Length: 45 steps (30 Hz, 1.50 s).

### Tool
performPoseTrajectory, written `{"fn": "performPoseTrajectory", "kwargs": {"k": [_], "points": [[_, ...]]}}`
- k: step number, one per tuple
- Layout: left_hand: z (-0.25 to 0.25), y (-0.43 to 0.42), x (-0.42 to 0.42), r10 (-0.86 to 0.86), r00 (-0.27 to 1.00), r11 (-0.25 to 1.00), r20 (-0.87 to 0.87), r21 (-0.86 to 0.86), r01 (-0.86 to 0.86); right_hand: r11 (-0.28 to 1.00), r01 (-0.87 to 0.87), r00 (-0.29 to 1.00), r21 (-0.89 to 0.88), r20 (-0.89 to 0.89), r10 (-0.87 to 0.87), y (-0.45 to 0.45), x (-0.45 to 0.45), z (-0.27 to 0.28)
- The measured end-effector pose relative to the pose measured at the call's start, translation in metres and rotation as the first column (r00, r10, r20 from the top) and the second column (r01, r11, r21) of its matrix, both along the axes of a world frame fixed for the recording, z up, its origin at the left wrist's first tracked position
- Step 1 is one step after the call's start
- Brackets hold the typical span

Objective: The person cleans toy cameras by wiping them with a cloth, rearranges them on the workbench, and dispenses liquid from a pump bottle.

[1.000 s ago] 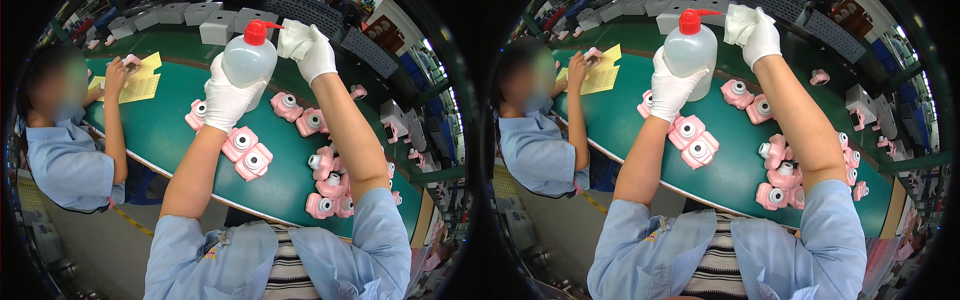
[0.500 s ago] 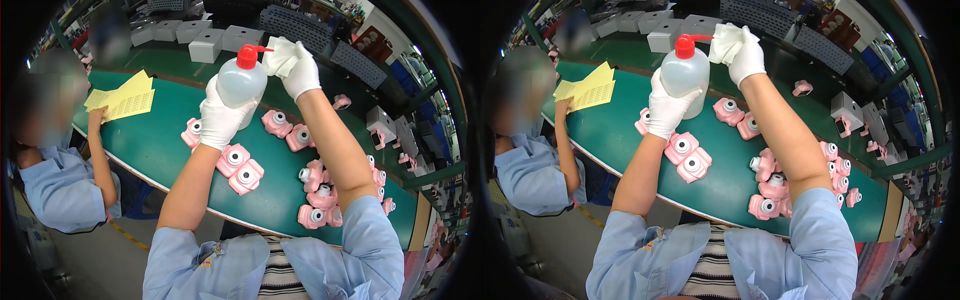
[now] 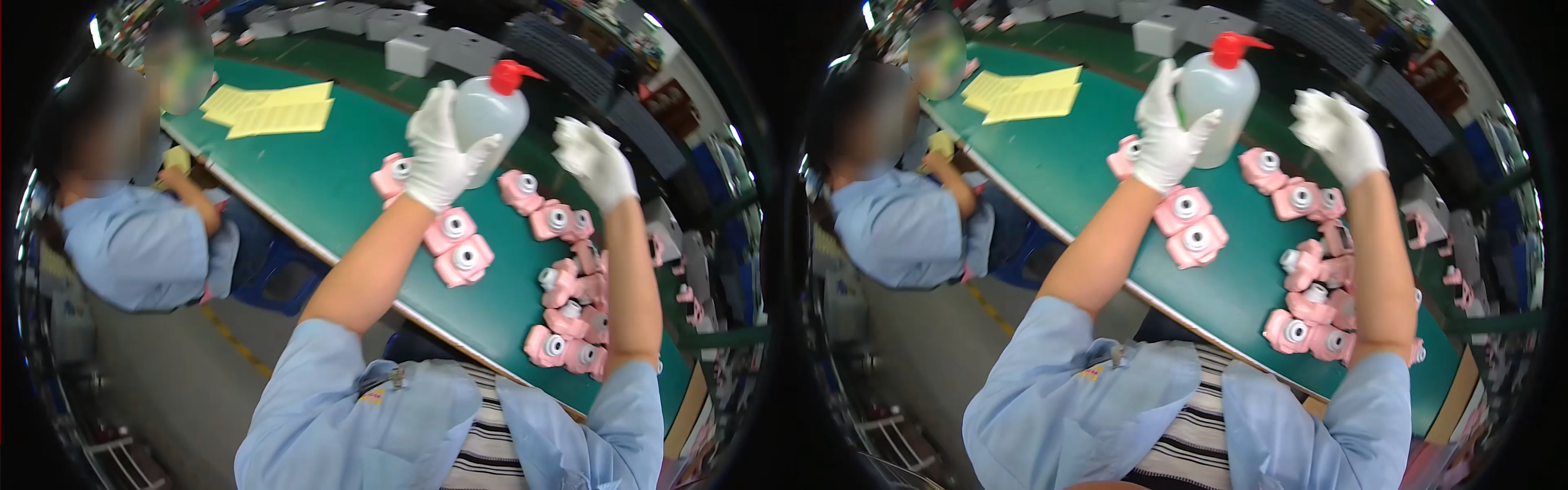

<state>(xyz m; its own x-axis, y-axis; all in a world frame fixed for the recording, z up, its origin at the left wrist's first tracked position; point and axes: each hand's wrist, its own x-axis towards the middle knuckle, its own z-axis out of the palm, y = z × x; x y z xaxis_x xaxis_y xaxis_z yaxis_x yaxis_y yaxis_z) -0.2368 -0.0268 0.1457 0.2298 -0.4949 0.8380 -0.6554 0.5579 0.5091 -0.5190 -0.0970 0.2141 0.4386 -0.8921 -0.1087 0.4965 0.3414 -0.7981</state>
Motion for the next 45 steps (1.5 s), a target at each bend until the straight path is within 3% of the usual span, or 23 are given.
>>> {"fn": "performPoseTrajectory", "kwargs": {"k": [1, 2, 3, 4, 6, 7, 9, 10, 14, 16, 17, 18, 20, 25, 29, 34, 36, 39, 40, 41, 42, 44, 45], "points": [[-0.001, -0.002, 0.001, -0.016, 1.000, 1.000, -0.012, -0.021, 0.016, 0.993, -0.084, 0.996, -0.077, -0.022, 0.083, 0.007, -0.020, 0.000], [-0.001, -0.003, 0.003, -0.034, 0.999, 0.998, -0.021, -0.047, 0.033, 0.994, 0.085, 0.981, -0.075, -0.167, -0.096, 0.029, -0.027, 0.009], [-0.001, -0.002, 0.004, 0.015, 1.000, 0.993, 0.001, -0.116, -0.015, 0.996, 0.049, 0.976, -0.078, -0.207, -0.064, 0.026, -0.057, -0.005], [0.009, 0.005, 0.007, -0.069, 0.996, 0.991, -0.052, -0.116, 0.062, 0.993, 0.075, 0.966, -0.086, -0.242, -0.094, 0.043, -0.066, -0.006], [0.009, 0.005, 0.009, 0.053, 0.999, 0.956, 0.009, -0.290, -0.048, 0.987, 0.125, 0.938, -0.100, -0.314, -0.151, 0.078, -0.083, -0.007], [0.016, 0.011, 0.008, -0.022, 0.999, 0.944, -0.025, -0.330, 0.012, 0.980, 0.201, 0.931, -0.003, -0.311, -0.191, 0.100, -0.078, -0.003], [0.030, 0.030, 0.000, -0.068, 0.995, 0.951, -0.077, -0.306, 0.042, 0.941, 0.338, 0.878, -0.024, -0.351, -0.325, 0.131, -0.072, -0.004], [0.035, 0.039, -0.006, -0.127, 0.986, 0.951, -0.104, -0.296, 0.091, 0.960, 0.281, 0.912, -0.015, -0.307, -0.272, 0.146, -0.075, -0.002], [0.039, 0.092, -0.039, -0.335, 0.913, 0.942, -0.232, -0.093, 0.322, 0.947, 0.240, 0.882, -0.215, -0.358, -0.305, 0.185, -0.079, -0.004], [0.040, 0.120, -0.053, -0.442, 0.885, 0.893, -0.144, 0.027, 0.450, 0.930, 0.290, 0.868, -0.225, -0.348, -0.355, 0.202, -0.075, -0.006], [0.041, 0.134, -0.061, -0.425, 0.903, 0.897, -0.057, 0.110, 0.429, 0.929, 0.327, 0.879, -0.172, -0.305, -0.366, 0.206, -0.072, -0.007], [0.036, 0.149, -0.066, -0.465, 0.885, 0.833, 0.033, 0.355, 0.424, 0.927, 0.357, 0.888, -0.115, -0.265, -0.375, 0.210, -0.069, -0.009], [0.017, 0.166, -0.082, -0.385, 0.886, 0.887, 0.259, 0.369, 0.278, 0.928, 0.351, 0.893, -0.124, -0.253, -0.372, 0.216, -0.070, -0.017], [-0.013, 0.176, -0.101, -0.327, 0.858, 0.867, 0.395, 0.486, 0.107, 0.899, 0.420, 0.871, -0.122, -0.224, -0.437, 0.225, -0.060, -0.027], [-0.019, 0.176, -0.107, -0.382, 0.790, 0.854, 0.480, 0.510, 0.103, 0.886, 0.456, 0.865, -0.082, -0.194, -0.463, 0.227, -0.053, -0.031], [-0.024, 0.181, -0.121, -0.360, 0.876, 0.883, 0.319, 0.420, 0.210, 0.901, 0.426, 0.883, -0.083, -0.177, -0.434, 0.233, -0.067, -0.033], [-0.015, 0.181, -0.127, -0.351, 0.908, 0.896, 0.227, 0.362, 0.256, 0.955, 0.296, 0.954, -0.014, 0.049, -0.295, 0.222, -0.084, -0.062], [0.013, 0.178, -0.135, -0.528, 0.847, 0.721, 0.069, 0.563, 0.404, 0.961, 0.270, 0.963, -0.064, 0.039, -0.267, 0.233, -0.079, -0.051], [0.004, 0.179, -0.143, -0.510, 0.857, 0.773, 0.073, 0.476, 0.419, 0.938, 0.293, 0.941, -0.184, -0.120, -0.317, 0.233, -0.079, -0.053], [0.000, 0.178, -0.147, -0.530, 0.846, 0.762, 0.047, 0.465, 0.452, 0.939, 0.343, 0.935, -0.020, -0.088, -0.343, 0.229, -0.078, -0.045], [-0.001, 0.180, -0.152, -0.497, 0.866, 0.810, 0.053, 0.386, 0.441, 0.931, 0.363, 0.932, -0.014, 0.000, -0.364, 0.233, -0.072, -0.039], [0.006, 0.173, -0.156, -0.570, 0.813, 0.708, -0.119, 0.432, 0.559, 0.919, 0.386, 0.912, 0.077, 0.119, -0.393, 0.234, -0.070, -0.038], [0.006, 0.166, -0.160, -0.545, 0.828, 0.733, -0.128, 0.407, 0.545, 0.905, 0.420, 0.900, 0.069, 0.096, -0.426, 0.234, -0.076, -0.040]]}}
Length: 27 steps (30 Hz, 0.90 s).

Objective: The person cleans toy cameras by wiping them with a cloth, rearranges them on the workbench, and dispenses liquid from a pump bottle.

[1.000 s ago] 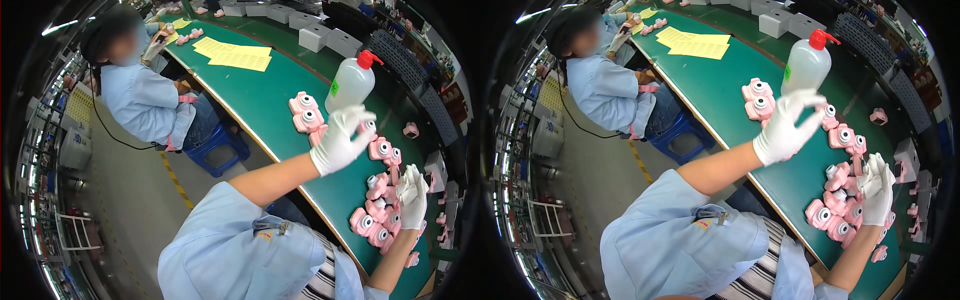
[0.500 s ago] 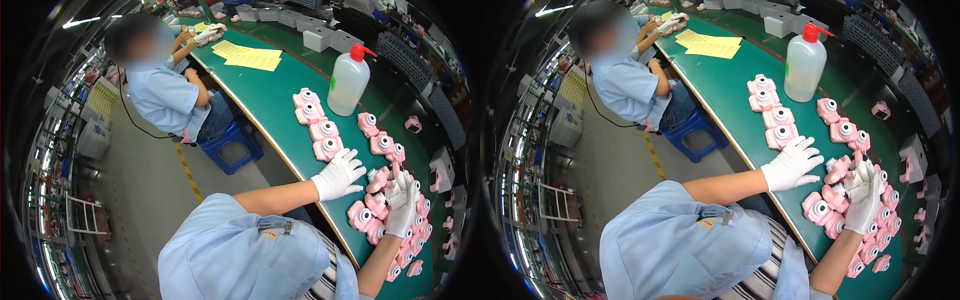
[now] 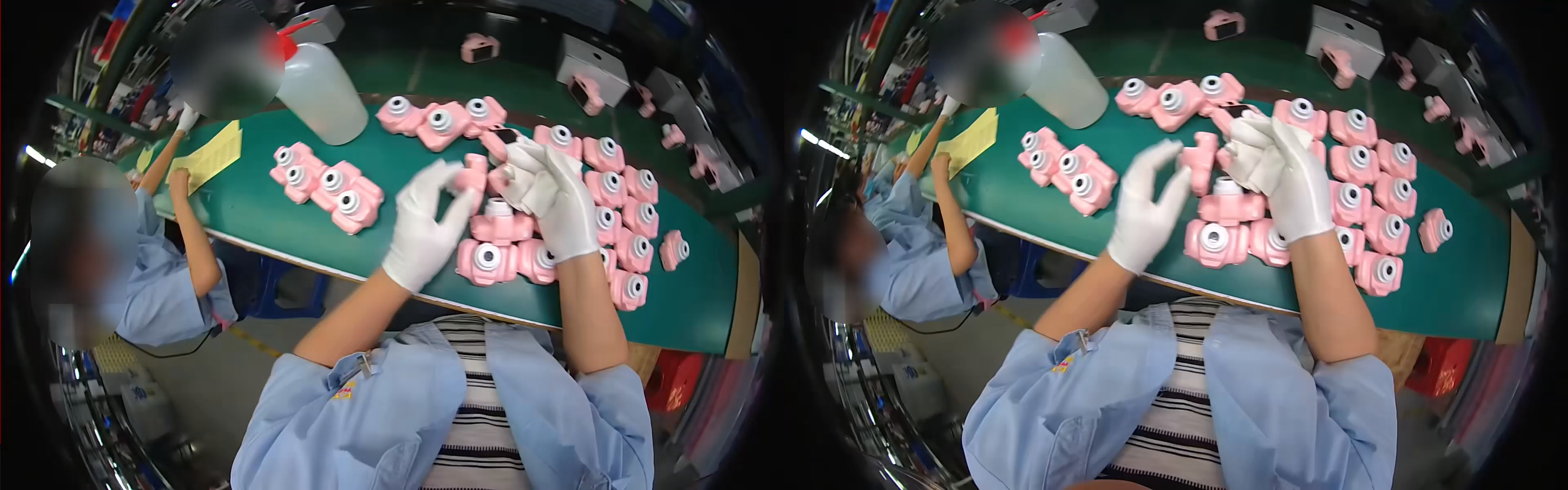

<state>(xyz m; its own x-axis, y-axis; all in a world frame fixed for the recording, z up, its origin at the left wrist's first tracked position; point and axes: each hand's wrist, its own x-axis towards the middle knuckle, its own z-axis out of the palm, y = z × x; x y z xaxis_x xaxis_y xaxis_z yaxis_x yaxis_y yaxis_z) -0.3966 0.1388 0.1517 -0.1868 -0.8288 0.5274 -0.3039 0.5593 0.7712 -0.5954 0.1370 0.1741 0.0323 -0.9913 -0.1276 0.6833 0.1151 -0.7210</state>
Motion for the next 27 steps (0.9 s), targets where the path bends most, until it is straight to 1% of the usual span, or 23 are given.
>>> {"fn": "performPoseTrajectory", "kwargs": {"k": [1, 2, 3, 4, 5, 6, 7, 9, 10, 11, 13, 14, 15, 16, 17, 19, 20, 22, 23, 24, 25, 27], "points": [[0.001, -0.013, -0.003, 0.042, 0.999, 0.999, -0.022, -0.015, -0.042, 1.000, 0.026, 0.999, 0.003, -0.023, -0.026, 0.000, -0.003, 0.000], [0.014, -0.029, -0.004, 0.034, 0.999, 0.999, 0.029, -0.024, -0.033, 0.994, 0.109, 0.993, 0.003, -0.037, -0.109, 0.002, -0.001, 0.008], [0.032, -0.044, -0.007, 0.028, 0.996, 0.999, 0.083, -0.030, -0.025, 0.991, 0.131, 0.991, -0.008, -0.022, -0.131, 0.003, -0.001, 0.008], [0.044, -0.055, -0.012, 0.003, 1.000, 0.987, -0.009, 0.160, -0.001, 0.988, 0.152, 0.988, -0.021, -0.007, -0.152, 0.003, -0.001, 0.008], [0.037, -0.082, -0.016, 0.057, 0.998, 0.998, 0.038, 0.028, -0.058, 0.984, 0.175, 0.985, -0.037, 0.008, -0.175, 0.002, -0.002, 0.008], [0.046, -0.104, -0.019, 0.105, 0.976, 0.991, 0.192, -0.107, -0.086, 0.985, 0.162, 0.987, -0.059, 0.000, -0.162, 0.001, -0.003, 0.007], [0.044, -0.131, -0.025, 0.140, 0.951, 0.979, 0.277, -0.185, -0.090, 0.986, 0.153, 0.988, -0.059, -0.004, -0.154, 0.001, -0.003, 0.008], [0.054, -0.180, -0.036, 0.116, 0.878, 0.992, 0.465, -0.088, -0.085, 0.989, 0.137, 0.990, -0.059, -0.011, -0.138, 0.003, -0.002, 0.010], [0.052, -0.209, -0.043, 0.144, 0.809, 0.990, 0.569, -0.078, -0.121, 0.991, 0.114, 0.993, -0.066, -0.018, -0.115, 0.003, -0.002, 0.009], [0.046, -0.236, -0.049, 0.154, 0.756, 0.987, 0.636, -0.068, -0.144, 0.991, 0.126, 0.992, -0.039, -0.017, -0.126, 0.003, 0.000, 0.010], [0.026, -0.286, -0.058, 0.155, 0.705, 0.983, 0.692, -0.038, -0.178, 0.994, 0.093, 0.992, -0.061, -0.074, -0.098, 0.004, 0.001, 0.006], [0.020, -0.297, -0.063, 0.150, 0.672, 0.982, 0.725, -0.030, -0.187, 0.993, 0.102, 0.988, -0.052, -0.108, -0.107, 0.002, 0.001, 0.004], [0.015, -0.309, -0.068, 0.145, 0.640, 0.980, 0.754, -0.022, -0.197, 0.992, 0.114, 0.988, -0.052, -0.097, -0.119, 0.002, 0.000, 0.000], [-0.009, -0.334, -0.072, 0.177, 0.665, 0.984, 0.725, -0.108, -0.145, 0.993, 0.102, 0.990, -0.054, -0.093, -0.107, 0.002, 0.000, 0.001], [-0.010, -0.334, -0.079, 0.196, 0.683, 0.981, 0.704, -0.139, -0.138, 0.994, 0.092, 0.991, -0.054, -0.088, -0.096, 0.002, -0.001, 0.002], [-0.007, -0.336, -0.081, -0.069, 0.625, 0.997, 0.777, 0.067, 0.028, 0.993, 0.098, 0.990, -0.062, -0.094, -0.104, 0.000, -0.002, 0.001], [-0.014, -0.338, -0.081, -0.038, 0.584, 0.992, 0.811, -0.042, 0.122, 0.993, 0.097, 0.990, -0.068, -0.091, -0.103, 0.000, -0.003, 0.002], [-0.031, -0.351, -0.090, 0.026, 0.623, 0.999, 0.782, 0.004, -0.048, 0.991, 0.099, 0.992, -0.086, -0.070, -0.105, -0.002, -0.009, 0.001], [-0.019, -0.337, -0.095, 0.057, 0.635, 0.991, 0.771, 0.033, -0.130, 0.988, 0.128, 0.988, -0.086, -0.076, -0.135, -0.003, -0.011, 0.002], [-0.001, -0.323, -0.094, -0.140, 0.796, 0.902, 0.589, 0.407, -0.143, 0.984, 0.155, 0.984, -0.084, -0.080, -0.162, -0.002, -0.013, 0.004], [0.002, -0.317, -0.088, -0.163, 0.887, 0.915, 0.432, 0.402, -0.028, 0.980, 0.181, 0.979, -0.080, -0.081, -0.187, -0.001, -0.013, 0.007], [0.028, -0.272, -0.086, -0.154, 0.975, 0.884, 0.158, 0.462, 0.064, 0.963, 0.250, 0.966, -0.101, -0.035, -0.254, -0.001, -0.015, 0.014]]}}
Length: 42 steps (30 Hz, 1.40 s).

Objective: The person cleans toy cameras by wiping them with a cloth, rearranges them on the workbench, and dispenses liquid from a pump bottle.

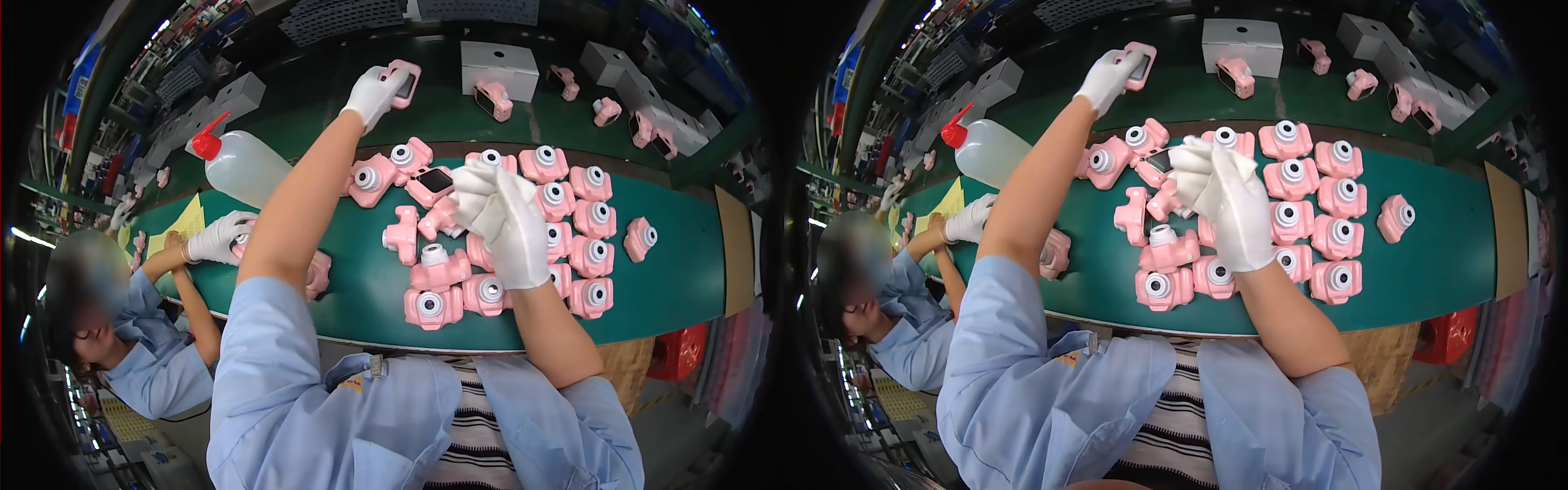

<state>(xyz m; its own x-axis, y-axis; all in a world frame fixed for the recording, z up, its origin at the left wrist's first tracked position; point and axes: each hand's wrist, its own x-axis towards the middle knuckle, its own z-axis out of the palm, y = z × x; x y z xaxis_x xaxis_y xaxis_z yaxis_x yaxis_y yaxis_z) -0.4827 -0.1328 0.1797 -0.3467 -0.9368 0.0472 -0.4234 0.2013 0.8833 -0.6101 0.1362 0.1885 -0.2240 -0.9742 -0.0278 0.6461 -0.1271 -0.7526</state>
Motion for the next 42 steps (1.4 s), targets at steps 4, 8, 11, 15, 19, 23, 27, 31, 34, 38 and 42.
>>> {"fn": "performPoseTrajectory", "kwargs": {"k": [4, 8, 11, 15, 19, 23, 27, 31, 34, 38, 42], "points": [[0.050, 0.117, 0.016, -0.114, 0.784, 0.793, -0.611, 0.420, 0.442, 0.972, 0.209, 0.977, -0.107, -0.018, -0.212, 0.001, -0.009, 0.013], [0.029, 0.205, 0.014, -0.258, 0.779, 0.897, -0.571, 0.158, 0.413, 0.869, 0.101, 0.595, -0.484, -0.671, -0.443, 0.006, 0.018, 0.022], [0.000, 0.249, 0.028, -0.429, 0.899, 0.843, -0.090, -0.398, 0.362, 0.757, -0.214, -0.209, -0.617, -0.728, -0.652, 0.015, 0.038, 0.035], [-0.006, 0.272, 0.048, -0.327, 0.921, 0.945, -0.210, -0.078, 0.318, 0.904, -0.115, 0.536, -0.413, -0.792, -0.293, 0.017, 0.046, 0.014], [-0.020, 0.262, 0.059, -0.332, 0.868, 0.943, -0.368, -0.119, 0.310, 0.806, -0.292, 0.148, -0.515, -0.857, -0.494, 0.041, 0.071, 0.023], [0.002, 0.278, 0.067, -0.231, 0.950, 0.949, -0.212, -0.265, 0.172, 0.962, -0.215, 0.499, -0.166, -0.866, -0.038, 0.018, 0.048, 0.041], [-0.033, 0.277, 0.069, -0.182, 0.968, 0.743, -0.172, -0.669, 0.021, 0.730, -0.377, -0.214, -0.570, -0.713, -0.667, 0.046, 0.100, 0.043], [-0.021, 0.279, 0.080, -0.126, 0.985, 0.622, -0.115, -0.783, -0.012, 0.822, -0.392, -0.212, -0.412, -0.829, -0.517, 0.033, 0.080, 0.048], [0.017, 0.281, 0.081, -0.286, 0.945, 0.480, -0.159, -0.877, -0.003, 0.818, -0.511, 0.283, -0.264, -0.950, -0.130, 0.014, 0.046, 0.034], [0.019, 0.283, 0.091, -0.473, 0.872, 0.179, 0.125, -0.956, 0.234, 0.808, -0.577, 0.765, -0.120, -0.424, 0.484, 0.043, 0.061, 0.038], [0.016, 0.284, 0.103, -0.514, 0.855, 0.531, -0.065, -0.807, 0.258, 0.723, -0.443, 0.643, -0.530, -0.750, -0.156, 0.021, 0.058, -0.009]]}}
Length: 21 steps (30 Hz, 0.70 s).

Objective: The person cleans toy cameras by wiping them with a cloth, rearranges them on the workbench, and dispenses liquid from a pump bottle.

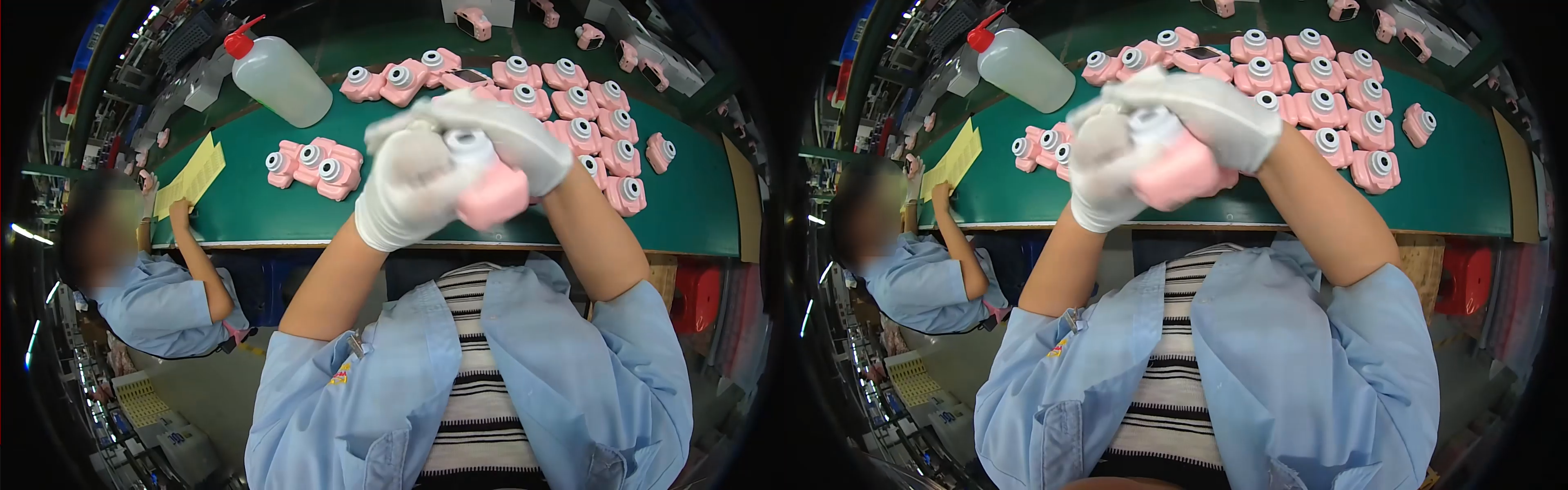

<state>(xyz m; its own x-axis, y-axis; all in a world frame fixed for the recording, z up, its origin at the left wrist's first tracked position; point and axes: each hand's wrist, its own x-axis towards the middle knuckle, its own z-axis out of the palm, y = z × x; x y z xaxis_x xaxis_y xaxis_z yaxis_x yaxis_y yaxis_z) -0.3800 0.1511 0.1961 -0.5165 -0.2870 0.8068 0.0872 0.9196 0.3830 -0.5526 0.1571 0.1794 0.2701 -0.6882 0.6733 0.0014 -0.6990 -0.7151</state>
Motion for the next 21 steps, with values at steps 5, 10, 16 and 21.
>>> {"fn": "performPoseTrajectory", "kwargs": {"k": [5, 10, 16, 21], "points": [[-0.003, 0.010, 0.009, 0.023, 0.978, 0.785, -0.208, 0.610, 0.111, 0.993, 0.074, 0.997, 0.089, 0.029, -0.077, 0.031, 0.023, 0.032], [-0.005, 0.028, -0.018, 0.143, 0.736, 0.205, -0.661, 0.748, 0.632, 0.926, -0.012, 0.948, 0.376, 0.299, -0.109, 0.037, 0.048, 0.044], [-0.014, 0.002, 0.016, 0.205, 0.956, 0.655, -0.210, 0.755, 0.025, 0.833, 0.172, 0.970, 0.526, 0.056, -0.236, 0.036, 0.035, 0.028], [0.007, -0.044, 0.095, 0.546, 0.831, 0.721, -0.109, 0.566, -0.400, 0.692, -0.188, 0.872, 0.697, 0.443, -0.210, 0.027, 0.013, 0.018]]}}
